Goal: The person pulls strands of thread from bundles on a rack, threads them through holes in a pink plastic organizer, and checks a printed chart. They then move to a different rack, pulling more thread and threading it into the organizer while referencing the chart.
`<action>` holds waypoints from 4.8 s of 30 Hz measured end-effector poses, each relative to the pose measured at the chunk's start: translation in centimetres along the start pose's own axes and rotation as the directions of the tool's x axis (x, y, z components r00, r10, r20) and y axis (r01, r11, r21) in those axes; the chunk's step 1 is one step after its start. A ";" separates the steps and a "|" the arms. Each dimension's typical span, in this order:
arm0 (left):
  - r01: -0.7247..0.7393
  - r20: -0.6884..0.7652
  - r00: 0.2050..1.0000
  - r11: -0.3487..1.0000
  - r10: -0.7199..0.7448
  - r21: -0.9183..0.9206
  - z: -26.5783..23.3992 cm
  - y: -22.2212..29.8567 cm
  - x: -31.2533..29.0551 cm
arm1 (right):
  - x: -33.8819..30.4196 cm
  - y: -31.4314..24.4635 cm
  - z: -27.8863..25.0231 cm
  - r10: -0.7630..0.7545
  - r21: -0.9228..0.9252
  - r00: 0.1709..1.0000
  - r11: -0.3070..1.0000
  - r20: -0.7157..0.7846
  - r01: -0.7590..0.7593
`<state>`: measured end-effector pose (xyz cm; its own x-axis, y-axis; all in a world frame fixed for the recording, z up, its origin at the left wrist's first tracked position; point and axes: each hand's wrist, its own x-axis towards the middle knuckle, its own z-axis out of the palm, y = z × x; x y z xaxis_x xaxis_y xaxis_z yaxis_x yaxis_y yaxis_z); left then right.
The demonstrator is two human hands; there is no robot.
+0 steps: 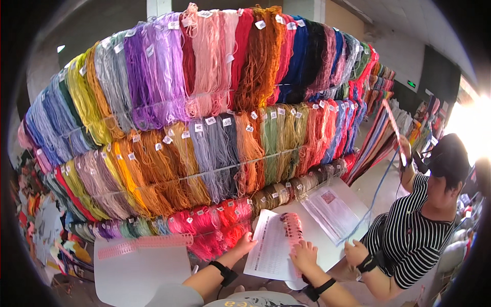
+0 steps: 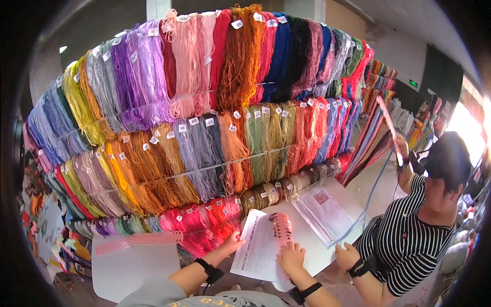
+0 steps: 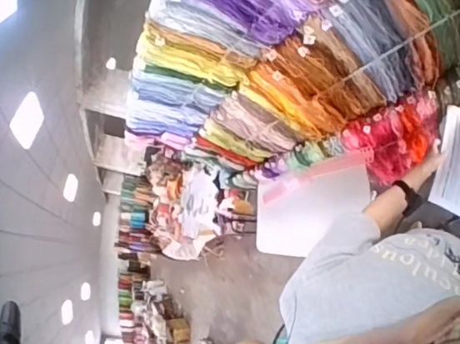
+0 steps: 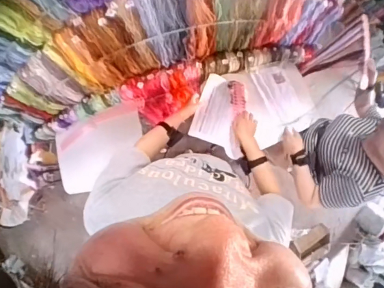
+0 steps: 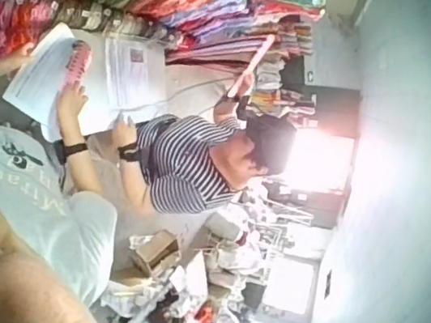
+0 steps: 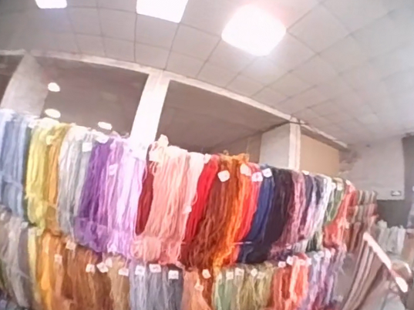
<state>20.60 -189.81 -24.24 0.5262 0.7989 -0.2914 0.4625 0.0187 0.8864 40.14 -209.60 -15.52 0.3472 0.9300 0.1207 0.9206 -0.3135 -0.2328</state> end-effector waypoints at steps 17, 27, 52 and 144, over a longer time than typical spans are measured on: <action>0.072 0.027 0.997 0.967 -0.068 -0.243 -4.0 -0.7 -6.3 | 25.6 -16.8 -29.3 -0.301 0.740 0.802 0.316 -0.516 0.594; 0.081 0.059 0.997 0.841 -0.058 -0.535 -5.8 1.8 -9.3 | 28.8 -27.1 -31.3 -0.485 0.653 0.699 0.297 -0.526 0.697; 0.114 0.109 0.992 0.821 -0.063 -0.559 -8.9 5.3 -12.6 | 40.3 -25.3 -38.9 -0.118 0.637 0.747 0.446 -0.654 0.629; -0.366 -0.398 0.227 0.457 0.889 0.811 -28.4 48.0 -3.7 | 39.7 -23.0 -36.0 -0.011 0.559 0.684 0.568 -0.729 0.604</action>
<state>20.63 -174.79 29.57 0.2461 0.4371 0.8651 0.5972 -0.7714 0.2198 39.18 -172.42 29.39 0.3579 0.5000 0.7886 0.6329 0.4911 -0.5985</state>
